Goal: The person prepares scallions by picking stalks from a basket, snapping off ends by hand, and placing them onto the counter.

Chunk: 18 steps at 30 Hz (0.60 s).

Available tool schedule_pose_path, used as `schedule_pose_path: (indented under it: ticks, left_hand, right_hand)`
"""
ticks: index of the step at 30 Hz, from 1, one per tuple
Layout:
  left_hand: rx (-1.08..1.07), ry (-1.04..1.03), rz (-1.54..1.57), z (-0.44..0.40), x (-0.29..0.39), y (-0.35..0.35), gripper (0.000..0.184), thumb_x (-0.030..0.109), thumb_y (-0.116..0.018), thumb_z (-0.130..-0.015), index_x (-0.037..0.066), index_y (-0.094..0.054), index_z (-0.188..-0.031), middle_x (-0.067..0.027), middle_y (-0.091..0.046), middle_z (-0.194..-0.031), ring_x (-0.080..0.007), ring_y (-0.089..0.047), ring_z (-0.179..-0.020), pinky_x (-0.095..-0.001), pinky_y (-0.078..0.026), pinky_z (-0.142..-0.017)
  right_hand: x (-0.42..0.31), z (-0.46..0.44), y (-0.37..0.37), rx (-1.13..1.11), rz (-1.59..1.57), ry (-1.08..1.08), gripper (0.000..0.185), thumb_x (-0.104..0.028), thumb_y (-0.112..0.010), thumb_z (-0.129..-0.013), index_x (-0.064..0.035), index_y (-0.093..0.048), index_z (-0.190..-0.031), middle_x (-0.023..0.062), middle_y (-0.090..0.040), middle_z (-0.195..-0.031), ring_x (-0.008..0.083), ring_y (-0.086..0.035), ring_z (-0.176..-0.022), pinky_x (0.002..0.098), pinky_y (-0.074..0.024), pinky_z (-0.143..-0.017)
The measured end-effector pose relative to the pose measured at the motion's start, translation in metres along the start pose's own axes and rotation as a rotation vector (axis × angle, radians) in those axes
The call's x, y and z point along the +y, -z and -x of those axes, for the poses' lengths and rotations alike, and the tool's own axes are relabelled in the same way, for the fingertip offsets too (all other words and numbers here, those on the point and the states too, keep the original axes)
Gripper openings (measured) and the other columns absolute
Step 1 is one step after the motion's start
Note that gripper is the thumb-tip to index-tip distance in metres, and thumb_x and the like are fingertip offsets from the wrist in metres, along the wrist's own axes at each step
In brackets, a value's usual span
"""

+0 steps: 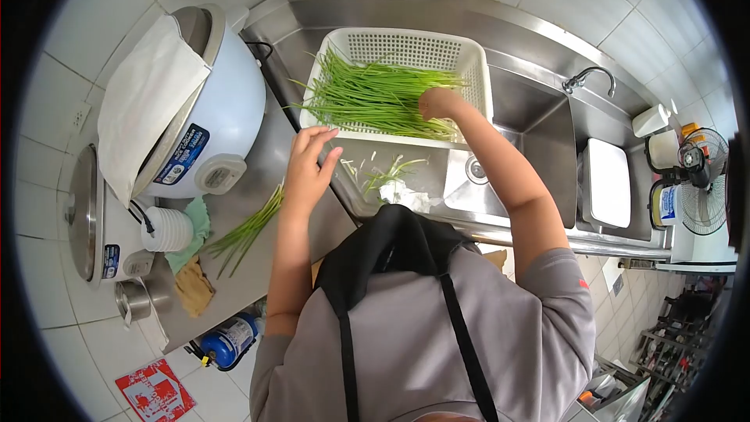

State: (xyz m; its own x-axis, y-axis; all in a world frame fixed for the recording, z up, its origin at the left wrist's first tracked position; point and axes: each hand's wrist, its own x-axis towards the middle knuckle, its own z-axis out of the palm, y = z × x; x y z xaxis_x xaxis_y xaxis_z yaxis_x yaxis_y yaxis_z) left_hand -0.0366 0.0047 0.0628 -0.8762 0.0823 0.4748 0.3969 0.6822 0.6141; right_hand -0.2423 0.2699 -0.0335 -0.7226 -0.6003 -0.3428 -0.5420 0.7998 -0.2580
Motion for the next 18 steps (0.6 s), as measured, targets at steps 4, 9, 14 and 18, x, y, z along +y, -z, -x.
schedule_pose_path:
  ticks: [4, 9, 14, 18]
  left_hand:
    - [-0.042, -0.073, 0.049, -0.018, 0.009, -0.013, 0.025, 0.012, -0.062, -0.079, 0.003, -0.060, -0.102, -0.0102, -0.053, -0.104, -0.0270, -0.050, -0.098, -0.0333, -0.040, -0.085]
    - [-0.066, -0.039, 0.137, -0.036, 0.017, -0.016, 0.023, 0.011, -0.061, -0.080, 0.003, -0.061, -0.101, -0.0094, -0.053, -0.102, -0.0260, -0.050, -0.099, -0.0336, -0.040, -0.086]
    - [-0.032, -0.170, 0.092, -0.069, 0.018, -0.038, 0.023, 0.012, -0.058, -0.082, 0.002, -0.060, -0.102, -0.0101, -0.055, -0.103, -0.0243, -0.052, -0.098, -0.0333, -0.039, -0.086]
    - [0.024, -0.277, -0.176, -0.097, 0.032, -0.065, 0.025, 0.015, -0.055, -0.083, 0.003, -0.058, -0.105, -0.0101, -0.058, -0.101, -0.0247, -0.053, -0.097, -0.0358, -0.038, -0.091]
  right_hand:
    - [-0.009, -0.007, -0.011, 0.027, 0.031, -0.006, 0.026, -0.020, -0.071, -0.060, -0.0091, -0.065, -0.083, 0.0086, -0.065, -0.080, 0.0267, -0.061, -0.077, 0.0370, -0.0474, -0.068]
    - [-0.003, 0.009, 0.024, 0.107, -0.391, 0.074, 0.021, -0.016, -0.069, -0.064, -0.0059, -0.063, -0.082, 0.0067, -0.064, -0.073, 0.0193, -0.061, -0.069, 0.0317, -0.0471, -0.063]
    - [-0.026, 0.039, 0.077, 0.112, -0.674, 0.173, 0.019, -0.012, -0.065, -0.068, -0.0035, -0.061, -0.084, 0.0040, -0.062, -0.069, 0.0128, -0.058, -0.064, 0.0277, -0.0457, -0.060]
    - [-0.070, 0.076, 0.115, 0.301, -0.363, 0.304, 0.020, -0.015, -0.064, -0.071, -0.0036, -0.061, -0.087, 0.0047, -0.062, -0.069, 0.0130, -0.058, -0.063, 0.0280, -0.0455, -0.061]
